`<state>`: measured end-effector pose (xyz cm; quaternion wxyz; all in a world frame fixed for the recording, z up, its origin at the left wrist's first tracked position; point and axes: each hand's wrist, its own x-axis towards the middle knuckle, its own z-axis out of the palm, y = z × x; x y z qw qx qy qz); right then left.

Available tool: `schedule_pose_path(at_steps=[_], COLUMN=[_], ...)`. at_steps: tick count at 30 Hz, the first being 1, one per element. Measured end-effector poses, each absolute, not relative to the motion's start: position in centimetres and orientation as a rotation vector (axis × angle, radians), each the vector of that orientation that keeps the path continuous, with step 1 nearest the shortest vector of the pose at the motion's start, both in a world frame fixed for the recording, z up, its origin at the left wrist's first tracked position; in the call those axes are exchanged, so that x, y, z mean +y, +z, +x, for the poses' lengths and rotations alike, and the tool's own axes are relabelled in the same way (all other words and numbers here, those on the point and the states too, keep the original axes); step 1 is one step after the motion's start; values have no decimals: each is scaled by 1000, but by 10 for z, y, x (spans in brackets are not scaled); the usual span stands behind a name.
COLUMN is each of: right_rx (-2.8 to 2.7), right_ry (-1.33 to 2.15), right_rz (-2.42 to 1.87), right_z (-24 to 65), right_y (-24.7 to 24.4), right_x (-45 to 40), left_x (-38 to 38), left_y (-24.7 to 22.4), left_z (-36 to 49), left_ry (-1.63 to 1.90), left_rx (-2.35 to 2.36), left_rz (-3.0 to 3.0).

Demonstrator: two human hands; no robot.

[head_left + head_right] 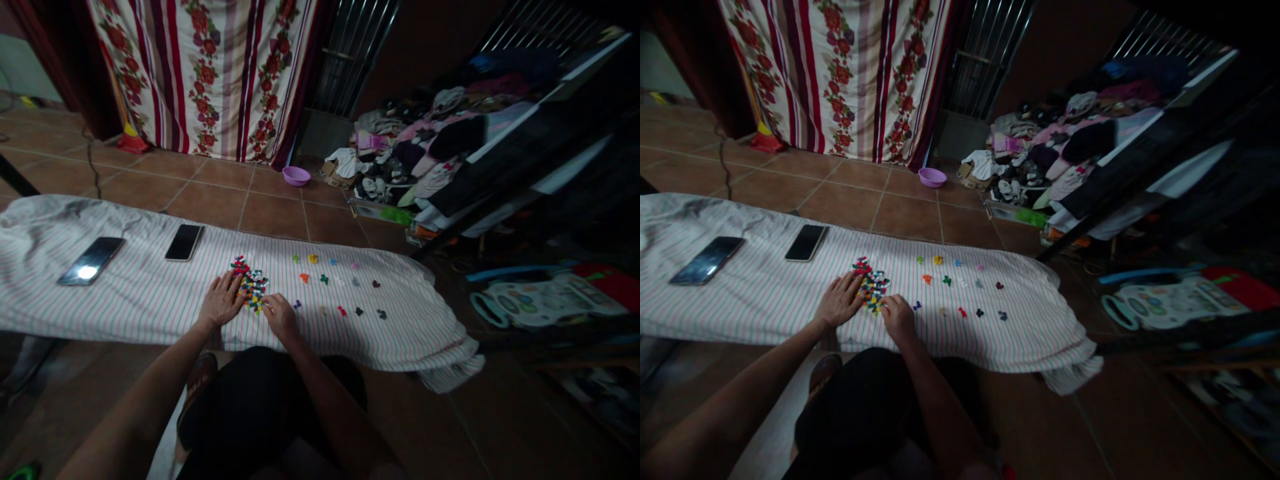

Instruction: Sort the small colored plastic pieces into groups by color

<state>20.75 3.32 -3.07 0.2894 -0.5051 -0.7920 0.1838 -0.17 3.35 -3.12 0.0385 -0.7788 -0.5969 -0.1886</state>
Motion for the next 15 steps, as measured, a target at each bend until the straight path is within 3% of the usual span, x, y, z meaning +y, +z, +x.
schedule_pose_path(at_steps=[15], right_rx=[-2082], right_ry=[343], right_rz=[-1276], right_z=[206], right_y=[-35], right_x=[24], left_x=[32], left_y=[-28], left_z=[-3], left_ry=[-612], left_rx=[-1813], left_rz=[-2427])
